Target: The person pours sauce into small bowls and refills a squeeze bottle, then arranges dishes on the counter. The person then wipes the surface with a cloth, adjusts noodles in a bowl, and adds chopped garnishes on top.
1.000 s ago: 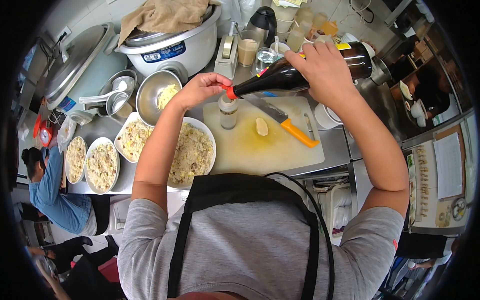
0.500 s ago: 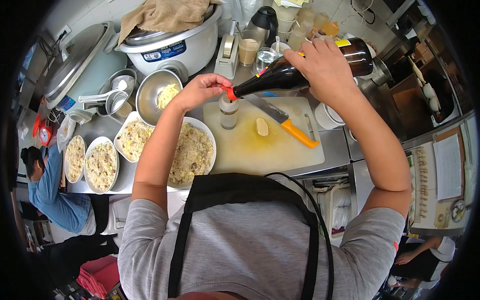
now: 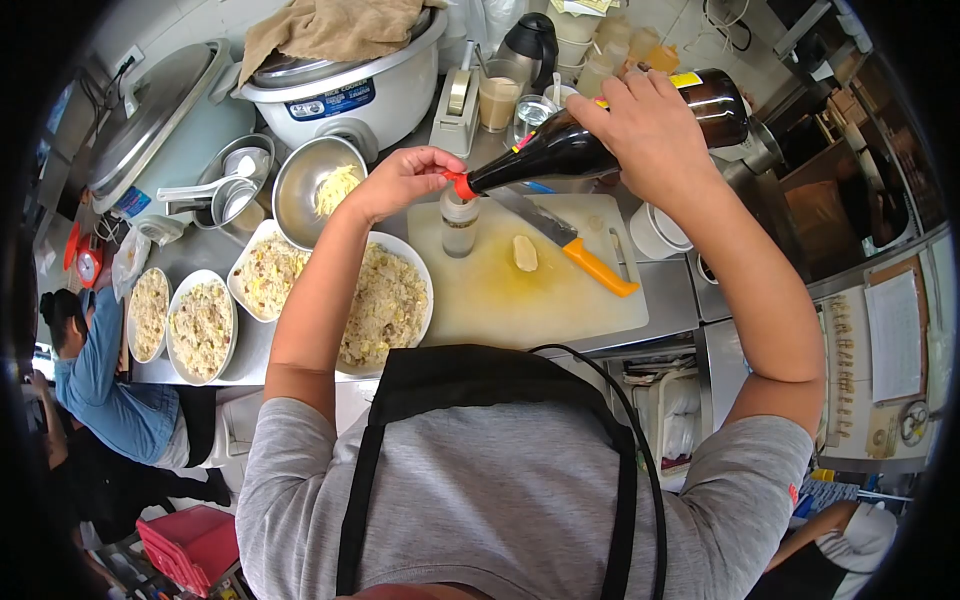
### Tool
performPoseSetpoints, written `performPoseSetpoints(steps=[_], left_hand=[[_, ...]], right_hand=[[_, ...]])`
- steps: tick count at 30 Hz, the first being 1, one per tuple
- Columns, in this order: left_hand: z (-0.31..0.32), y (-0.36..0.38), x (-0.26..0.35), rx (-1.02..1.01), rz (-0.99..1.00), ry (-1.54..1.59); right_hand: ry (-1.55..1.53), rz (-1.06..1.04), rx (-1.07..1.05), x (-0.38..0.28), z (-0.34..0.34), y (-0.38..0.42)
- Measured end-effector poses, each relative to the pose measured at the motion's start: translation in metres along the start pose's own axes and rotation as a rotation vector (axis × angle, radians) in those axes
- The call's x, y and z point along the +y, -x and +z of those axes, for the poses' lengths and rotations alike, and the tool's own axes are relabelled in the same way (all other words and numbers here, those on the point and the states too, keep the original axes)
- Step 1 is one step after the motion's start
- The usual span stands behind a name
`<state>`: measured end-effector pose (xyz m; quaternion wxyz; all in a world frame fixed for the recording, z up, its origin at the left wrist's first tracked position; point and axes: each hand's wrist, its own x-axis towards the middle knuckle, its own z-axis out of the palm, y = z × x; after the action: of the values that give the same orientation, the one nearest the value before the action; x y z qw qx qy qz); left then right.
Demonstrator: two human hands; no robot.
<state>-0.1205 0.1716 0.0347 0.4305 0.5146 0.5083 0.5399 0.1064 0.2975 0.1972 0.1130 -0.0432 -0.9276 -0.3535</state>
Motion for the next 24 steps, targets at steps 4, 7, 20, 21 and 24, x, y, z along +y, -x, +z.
performPoseSetpoints(steps=[4,7,20,21,24], left_hand=[[0.0005,0.0011,0.0019,0.0,-0.017,-0.007],[0.0007,0.0012,0.0016,0.003,-0.023,-0.01],[0.0,0.0,-0.0019,-0.002,0.006,0.006],[0.0003,0.0002,-0.0013,0.0,0.004,0.008],[0.0006,0.001,0.0,0.004,0.002,0.013]], right_hand=[[-0.002,0.009,-0.014,-0.0009,-0.0014,-0.0008],[0.005,0.013,-0.027,-0.0014,-0.0025,-0.0017],[-0.003,-0.007,0.012,0.0003,-0.0018,-0.0038],[0.009,-0.009,0.007,0.0004,-0.0022,-0.0042],[-0.005,0.004,-0.029,0.0006,-0.0016,-0.0049]])
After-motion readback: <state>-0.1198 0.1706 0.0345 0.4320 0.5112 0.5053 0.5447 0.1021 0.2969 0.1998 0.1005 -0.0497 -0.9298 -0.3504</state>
